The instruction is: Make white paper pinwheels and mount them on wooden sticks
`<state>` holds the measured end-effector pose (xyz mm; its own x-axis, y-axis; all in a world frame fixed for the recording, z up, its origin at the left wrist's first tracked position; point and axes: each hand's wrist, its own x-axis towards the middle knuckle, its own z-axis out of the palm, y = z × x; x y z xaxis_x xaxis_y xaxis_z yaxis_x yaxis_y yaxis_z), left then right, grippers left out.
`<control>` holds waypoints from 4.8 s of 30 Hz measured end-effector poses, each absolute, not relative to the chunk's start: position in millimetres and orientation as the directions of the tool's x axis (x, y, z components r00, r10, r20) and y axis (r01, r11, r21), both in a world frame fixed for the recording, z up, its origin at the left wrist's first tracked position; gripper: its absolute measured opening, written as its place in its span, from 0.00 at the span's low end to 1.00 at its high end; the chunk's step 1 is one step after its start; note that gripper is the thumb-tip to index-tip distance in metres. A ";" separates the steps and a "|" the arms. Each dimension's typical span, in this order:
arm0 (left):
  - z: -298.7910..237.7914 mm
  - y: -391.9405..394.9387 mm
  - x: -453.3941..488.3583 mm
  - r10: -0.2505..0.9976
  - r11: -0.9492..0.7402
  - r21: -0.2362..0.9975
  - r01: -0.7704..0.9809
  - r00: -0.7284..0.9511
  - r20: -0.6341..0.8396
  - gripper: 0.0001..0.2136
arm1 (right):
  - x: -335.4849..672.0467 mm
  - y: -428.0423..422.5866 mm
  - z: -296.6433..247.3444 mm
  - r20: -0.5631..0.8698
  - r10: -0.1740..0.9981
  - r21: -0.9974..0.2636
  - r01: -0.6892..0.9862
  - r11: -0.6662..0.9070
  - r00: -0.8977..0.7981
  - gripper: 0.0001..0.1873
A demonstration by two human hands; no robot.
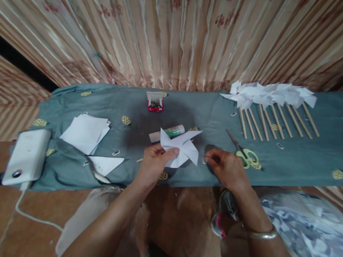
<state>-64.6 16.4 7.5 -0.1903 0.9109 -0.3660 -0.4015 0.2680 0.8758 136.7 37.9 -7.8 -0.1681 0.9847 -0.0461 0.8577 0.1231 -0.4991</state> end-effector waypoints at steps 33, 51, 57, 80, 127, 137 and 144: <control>8.8 15.4 -22.1 0.958 0.244 0.899 -0.363 -0.052 -0.281 0.10 | 121.8 15.2 15.7 0.064 0.997 -0.991 0.116 0.068 -0.039 0.02; 8.6 13.3 -25.3 0.974 0.203 0.938 -0.280 -0.045 -0.224 0.08 | 124.0 15.8 16.0 -0.002 0.993 -0.996 0.085 0.008 -0.117 0.04; 10.4 13.1 -24.8 0.972 0.209 0.930 -0.301 -0.038 -0.231 0.08 | 123.3 15.2 16.8 -0.004 0.993 -0.997 0.075 0.005 -0.120 0.07; 11.1 12.9 -24.9 0.970 0.212 0.930 -0.302 -0.051 -0.238 0.09 | 123.8 15.6 15.1 -0.002 0.991 -0.999 0.046 0.004 -0.133 0.05; 7.1 4.8 -36.0 0.931 0.364 0.866 -0.344 0.105 -0.349 0.12 | 121.3 14.2 12.7 -0.293 0.930 -0.919 -0.204 -0.338 -0.224 0.18; 1.6 0.7 -38.2 0.909 0.414 0.845 -0.339 0.106 -0.403 0.13 | 115.4 10.5 11.2 -0.352 0.923 -0.874 -0.299 -0.383 -0.155 0.44; -1.3 1.9 -35.8 0.918 0.391 0.841 -0.374 0.099 -0.383 0.13 | 108.1 6.8 13.4 -0.317 0.946 -0.900 -0.292 -0.324 -0.073 0.45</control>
